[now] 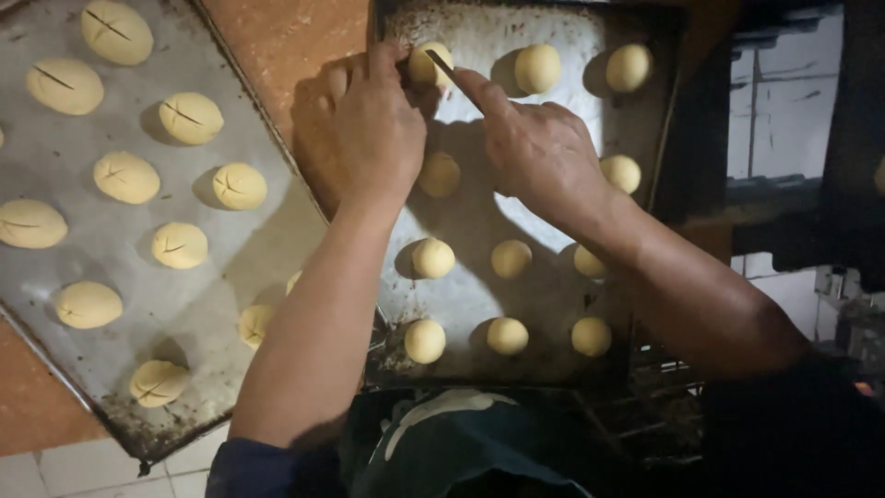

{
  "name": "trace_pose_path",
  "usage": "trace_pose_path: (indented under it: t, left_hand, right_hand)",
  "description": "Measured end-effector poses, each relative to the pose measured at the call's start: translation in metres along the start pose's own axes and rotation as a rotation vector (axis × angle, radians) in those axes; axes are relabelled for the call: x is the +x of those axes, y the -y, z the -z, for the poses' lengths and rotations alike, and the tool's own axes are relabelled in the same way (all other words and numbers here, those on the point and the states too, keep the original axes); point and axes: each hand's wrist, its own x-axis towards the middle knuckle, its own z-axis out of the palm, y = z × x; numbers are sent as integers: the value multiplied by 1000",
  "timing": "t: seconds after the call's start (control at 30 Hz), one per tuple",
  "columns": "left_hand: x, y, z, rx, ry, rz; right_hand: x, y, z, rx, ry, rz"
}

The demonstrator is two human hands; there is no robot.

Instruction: Using a small blade to score cross-shaped patterns into the tops of small dough balls arranged on baking trays.

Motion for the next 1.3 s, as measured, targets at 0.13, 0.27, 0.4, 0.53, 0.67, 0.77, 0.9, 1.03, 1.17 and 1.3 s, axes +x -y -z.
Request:
trace_pose_path:
  t: [0.13, 0.27, 0.4, 0.53, 0.67, 0.77, 0.9, 1.03, 1.17, 1.3]
  left_hand:
    - [0, 0, -8, -26, -60, 31]
    - [3, -5, -4, -37, 6, 101]
    - [2, -1, -15, -139, -97, 103]
    - [3, -4, -3, -119, -147, -51]
    - [2, -7, -14, -240, -127, -47]
    - [3, -32, 15, -189, 15, 152]
    - [6, -18, -23, -74, -218, 82]
    - [7, -11, -35, 25, -297, 16]
    - [6, -10, -33, 85, -222, -1]
    - [4, -19, -19, 69, -249, -64]
  right_hand:
    - [11, -5, -4, -40, 72, 6]
    - [30, -11, -25, -141, -2, -18]
    - [5, -9, 7, -157, 31, 19]
    - [-23, -13, 32, -8, 223, -29]
    - [-18, -20, 18, -10, 14, 30]
    - [-8, -27, 6, -96, -98, 89]
    - [12, -31, -12, -186, -33, 36]
    - [25, -36, -23, -98, -156, 101]
    - [3, -23, 25, -109, 184, -28]
    - [-21, -13, 70, 48, 494, -456]
